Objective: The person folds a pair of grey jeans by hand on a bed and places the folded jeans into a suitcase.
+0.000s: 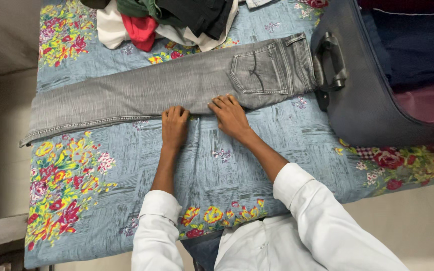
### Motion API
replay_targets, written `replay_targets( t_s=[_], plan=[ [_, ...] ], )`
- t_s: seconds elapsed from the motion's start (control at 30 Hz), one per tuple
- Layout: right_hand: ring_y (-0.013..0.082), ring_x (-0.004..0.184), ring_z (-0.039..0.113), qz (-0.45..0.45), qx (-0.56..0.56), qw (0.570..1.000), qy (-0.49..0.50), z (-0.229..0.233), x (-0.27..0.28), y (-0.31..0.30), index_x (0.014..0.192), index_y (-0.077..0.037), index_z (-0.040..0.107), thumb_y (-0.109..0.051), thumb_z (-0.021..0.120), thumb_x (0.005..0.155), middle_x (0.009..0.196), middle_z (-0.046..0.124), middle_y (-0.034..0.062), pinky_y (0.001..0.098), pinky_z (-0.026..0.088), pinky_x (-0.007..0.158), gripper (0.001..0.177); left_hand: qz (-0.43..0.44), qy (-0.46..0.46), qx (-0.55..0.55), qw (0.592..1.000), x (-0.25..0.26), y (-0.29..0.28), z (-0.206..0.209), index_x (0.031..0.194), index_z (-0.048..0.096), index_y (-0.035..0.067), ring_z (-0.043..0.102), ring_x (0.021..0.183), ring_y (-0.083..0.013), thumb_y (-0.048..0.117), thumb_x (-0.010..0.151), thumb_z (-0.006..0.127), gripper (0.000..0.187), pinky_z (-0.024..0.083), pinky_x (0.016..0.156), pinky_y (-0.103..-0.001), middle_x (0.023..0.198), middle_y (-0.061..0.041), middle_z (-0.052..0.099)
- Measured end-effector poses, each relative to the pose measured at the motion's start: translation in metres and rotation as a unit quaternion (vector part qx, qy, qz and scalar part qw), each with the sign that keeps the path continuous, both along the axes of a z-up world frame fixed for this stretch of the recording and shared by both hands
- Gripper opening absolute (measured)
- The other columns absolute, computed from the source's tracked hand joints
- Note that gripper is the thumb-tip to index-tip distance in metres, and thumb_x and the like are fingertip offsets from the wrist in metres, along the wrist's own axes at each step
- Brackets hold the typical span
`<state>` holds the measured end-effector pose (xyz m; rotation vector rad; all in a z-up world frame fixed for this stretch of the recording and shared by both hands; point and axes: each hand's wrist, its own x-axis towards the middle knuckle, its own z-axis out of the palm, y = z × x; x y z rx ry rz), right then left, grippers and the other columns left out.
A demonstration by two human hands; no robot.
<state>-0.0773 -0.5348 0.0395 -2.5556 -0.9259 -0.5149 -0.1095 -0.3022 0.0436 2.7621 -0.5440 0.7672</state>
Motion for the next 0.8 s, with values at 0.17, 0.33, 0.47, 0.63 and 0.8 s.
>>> replay_targets(
  t_s=[0.17, 0.33, 0.47, 0.63, 0.8],
  plan=[
    [0.0289, 0.142, 0.045, -0.030, -0.018, 0.999, 0.028, -0.010, -0.001, -0.006, 0.137, -0.007, 0.062, -0.004, 0.062, 0.085, 0.145, 0.058, 0.0120, 0.0504, 0.026, 0.121, 0.052, 0.008, -0.010, 0.032, 0.999, 0.001, 0.000, -0.012, 0.106, 0.070, 0.006, 0.059, 0.106, -0.0275, 0.007, 0.088, 0.061, 0.021, 0.044, 0.096, -0.047, 0.105, -0.008, 0.063],
    [0.0285, 0.147, 0.037, -0.014, -0.031, 0.996, 0.086, -0.024, 0.003, -0.011, 0.143, -0.009, 0.056, -0.004, 0.062, 0.081, 0.154, 0.049, 0.0117, 0.0490, 0.024, 0.121, 0.062, 0.035, 0.008, 0.026, 0.999, -0.001, -0.008, -0.017, 0.105, 0.069, 0.005, 0.058, 0.107, -0.0293, 0.006, 0.086, 0.063, 0.020, 0.044, 0.098, -0.047, 0.109, -0.011, 0.062],
    [0.0274, 0.149, 0.036, -0.007, -0.028, 0.997, 0.073, -0.029, 0.005, -0.013, 0.145, -0.009, 0.054, -0.006, 0.060, 0.088, 0.157, 0.047, 0.0113, 0.0490, 0.024, 0.122, 0.057, 0.047, -0.052, 0.027, 0.997, 0.000, -0.009, -0.009, 0.106, 0.068, 0.005, 0.057, 0.107, -0.0306, 0.008, 0.083, 0.064, 0.023, 0.043, 0.097, -0.048, 0.113, -0.013, 0.063],
    [0.0264, 0.149, 0.035, -0.019, -0.030, 0.994, 0.102, -0.028, 0.006, -0.010, 0.143, -0.011, 0.055, -0.010, 0.060, 0.090, 0.156, 0.048, 0.0103, 0.0484, 0.023, 0.123, 0.054, 0.068, -0.005, 0.029, 0.997, 0.006, 0.004, -0.009, 0.103, 0.068, 0.003, 0.057, 0.102, -0.0332, 0.005, 0.079, 0.064, 0.024, 0.046, 0.086, -0.047, 0.107, -0.014, 0.062],
    [0.0254, 0.150, 0.036, -0.018, -0.025, 0.995, 0.097, -0.027, 0.009, -0.009, 0.144, -0.011, 0.056, -0.010, 0.058, 0.094, 0.156, 0.048, 0.0095, 0.0490, 0.022, 0.123, 0.050, 0.072, 0.005, 0.053, 0.996, 0.009, 0.016, -0.015, 0.099, 0.068, 0.004, 0.058, 0.100, -0.0307, -0.001, 0.080, 0.062, 0.020, 0.048, 0.082, -0.043, 0.107, -0.012, 0.063]
  ],
)
